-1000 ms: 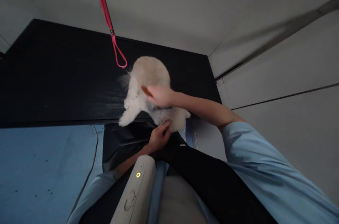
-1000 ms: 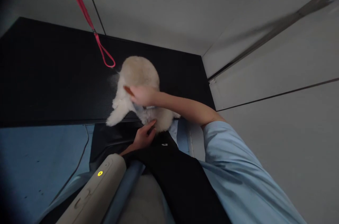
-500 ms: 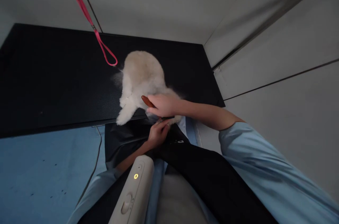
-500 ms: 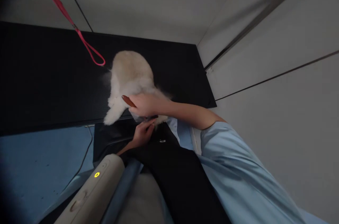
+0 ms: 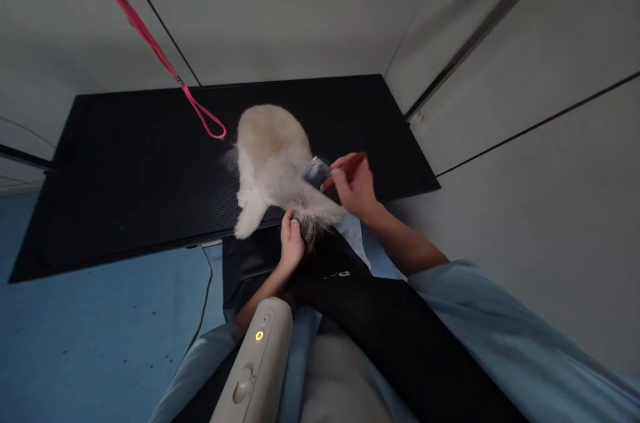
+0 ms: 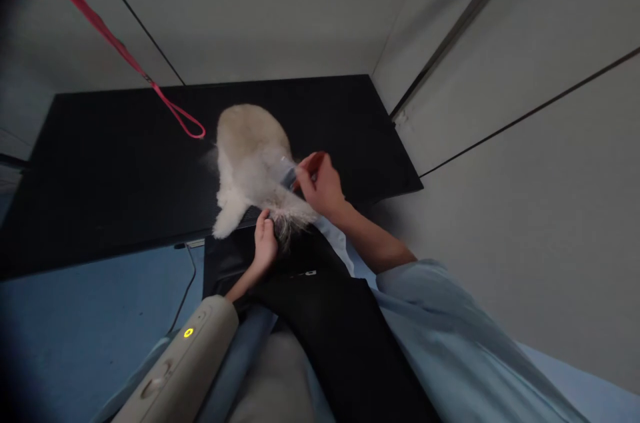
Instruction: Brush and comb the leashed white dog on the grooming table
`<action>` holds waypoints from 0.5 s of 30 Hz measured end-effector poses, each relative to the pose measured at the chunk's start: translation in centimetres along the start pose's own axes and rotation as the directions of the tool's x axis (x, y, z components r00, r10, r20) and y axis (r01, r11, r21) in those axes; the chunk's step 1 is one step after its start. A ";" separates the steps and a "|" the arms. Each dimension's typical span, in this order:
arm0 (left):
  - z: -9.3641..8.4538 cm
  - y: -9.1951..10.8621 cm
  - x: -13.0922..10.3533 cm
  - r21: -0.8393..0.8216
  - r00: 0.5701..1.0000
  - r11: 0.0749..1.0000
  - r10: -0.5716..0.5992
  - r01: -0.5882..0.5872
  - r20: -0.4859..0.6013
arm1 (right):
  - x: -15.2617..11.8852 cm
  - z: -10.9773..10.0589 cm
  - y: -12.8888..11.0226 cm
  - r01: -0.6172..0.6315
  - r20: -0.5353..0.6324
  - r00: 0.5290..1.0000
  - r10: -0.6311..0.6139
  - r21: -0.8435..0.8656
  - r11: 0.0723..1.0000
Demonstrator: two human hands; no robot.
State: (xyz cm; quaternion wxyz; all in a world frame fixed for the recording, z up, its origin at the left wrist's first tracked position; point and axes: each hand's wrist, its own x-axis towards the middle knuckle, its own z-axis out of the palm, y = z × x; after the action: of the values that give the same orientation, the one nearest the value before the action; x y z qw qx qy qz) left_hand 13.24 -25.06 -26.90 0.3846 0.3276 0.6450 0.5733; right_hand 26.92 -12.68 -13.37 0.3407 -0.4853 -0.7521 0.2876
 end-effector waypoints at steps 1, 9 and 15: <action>0.2 -0.2 0.2 -0.061 0.999 0.998 -0.031 0.032 0.024 | -0.4 0.1 0.4 0.002 0.066 0.998 -0.004 0.021 1.000; 1.0 -1.1 2.4 -0.322 0.870 0.816 -0.396 0.481 0.295 | -2.5 0.7 3.4 -0.054 -0.154 0.985 0.079 0.159 0.986; 1.9 -0.5 4.0 -0.395 0.817 0.731 -0.396 0.557 0.419 | -4.5 1.1 4.2 -0.129 -0.278 0.943 0.181 0.196 0.972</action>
State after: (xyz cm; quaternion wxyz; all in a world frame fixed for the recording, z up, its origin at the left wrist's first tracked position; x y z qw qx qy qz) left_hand 12.94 -20.75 -27.91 0.6866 0.1221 0.4685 0.5424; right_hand 29.61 -15.43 -18.29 0.4660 -0.5487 -0.6243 0.3032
